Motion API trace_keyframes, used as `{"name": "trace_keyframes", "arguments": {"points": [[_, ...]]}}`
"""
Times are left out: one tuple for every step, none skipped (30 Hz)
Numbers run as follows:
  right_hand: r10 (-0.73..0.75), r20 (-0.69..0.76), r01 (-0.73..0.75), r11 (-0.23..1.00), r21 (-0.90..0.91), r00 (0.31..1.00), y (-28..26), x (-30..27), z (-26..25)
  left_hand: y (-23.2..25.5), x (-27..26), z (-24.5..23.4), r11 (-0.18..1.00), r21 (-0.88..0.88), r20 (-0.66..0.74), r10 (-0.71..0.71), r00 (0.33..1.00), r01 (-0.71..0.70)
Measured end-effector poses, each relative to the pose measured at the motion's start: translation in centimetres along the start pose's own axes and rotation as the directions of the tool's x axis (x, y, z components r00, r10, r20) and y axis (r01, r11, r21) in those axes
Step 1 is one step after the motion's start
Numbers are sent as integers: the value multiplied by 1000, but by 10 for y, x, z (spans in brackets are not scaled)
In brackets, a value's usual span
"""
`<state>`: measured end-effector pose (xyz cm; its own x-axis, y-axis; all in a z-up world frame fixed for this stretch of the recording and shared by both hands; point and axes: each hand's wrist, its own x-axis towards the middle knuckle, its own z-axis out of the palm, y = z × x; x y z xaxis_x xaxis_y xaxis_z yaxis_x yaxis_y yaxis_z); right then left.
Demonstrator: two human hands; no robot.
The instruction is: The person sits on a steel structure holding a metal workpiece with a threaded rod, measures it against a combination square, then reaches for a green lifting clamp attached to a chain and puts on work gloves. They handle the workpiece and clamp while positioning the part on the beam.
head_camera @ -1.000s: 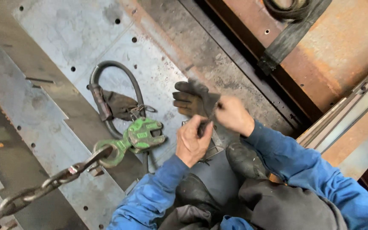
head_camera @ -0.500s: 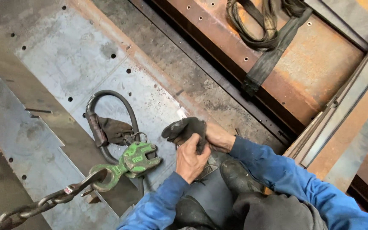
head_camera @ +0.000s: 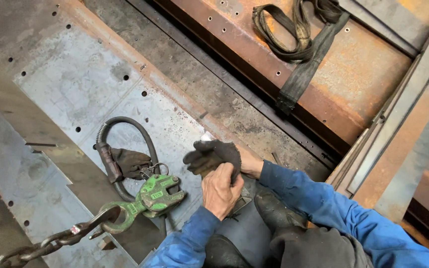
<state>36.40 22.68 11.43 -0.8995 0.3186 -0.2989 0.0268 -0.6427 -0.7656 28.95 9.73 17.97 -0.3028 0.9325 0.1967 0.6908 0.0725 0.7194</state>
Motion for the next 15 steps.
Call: {"name": "trace_keyframes", "arguments": {"points": [[-1,-4,1,1000,-2,1000,-17,-2,11,-1,-1,2,1000,-4,0,2,1000,-2],[24,142,-41,993,115,990,-34,-4,22,-3,-1,5,999,37,-20,-19,1000,20],[28,287,-95,970,225,957,-51,-4,34,-5,-2,6,996,80,-39,-38,998,41],[24,285,-92,970,226,958,-55,-5,37,-8,-3,6,996,80,-37,-35,999,38],[-7,313,-72,969,238,950,-60,-6,40,-12,-4,6,992,120,-35,-44,998,48],[-38,340,-52,967,251,940,-65,-7,43,-15,-5,7,986,159,-33,-53,998,58],[-42,335,-47,966,253,941,-67,-7,44,-18,-6,10,986,158,-28,-48,998,52],[-87,376,-20,962,273,923,-68,-7,45,-21,-8,12,984,163,-23,-64,998,67],[-128,418,0,956,292,899,-70,-7,47,-23,-9,15,982,168,-20,-83,996,85],[-129,415,2,956,293,901,-66,0,45,-21,-10,17,982,167,-17,-82,996,84],[-121,324,-23,914,406,938,-62,8,43,-19,-9,18,984,147,15,-102,995,99],[-100,233,-36,856,515,967,-59,16,40,-16,-9,20,985,129,48,-122,991,115],[-101,229,-32,858,513,968,-61,13,40,-13,-9,19,986,124,49,-118,992,111],[-137,265,-36,829,559,954,-64,10,39,-9,-8,19,991,87,74,-111,991,104],[-181,292,-33,798,602,939,-67,7,37,-5,-7,19,995,45,102,-94,990,90]]}}
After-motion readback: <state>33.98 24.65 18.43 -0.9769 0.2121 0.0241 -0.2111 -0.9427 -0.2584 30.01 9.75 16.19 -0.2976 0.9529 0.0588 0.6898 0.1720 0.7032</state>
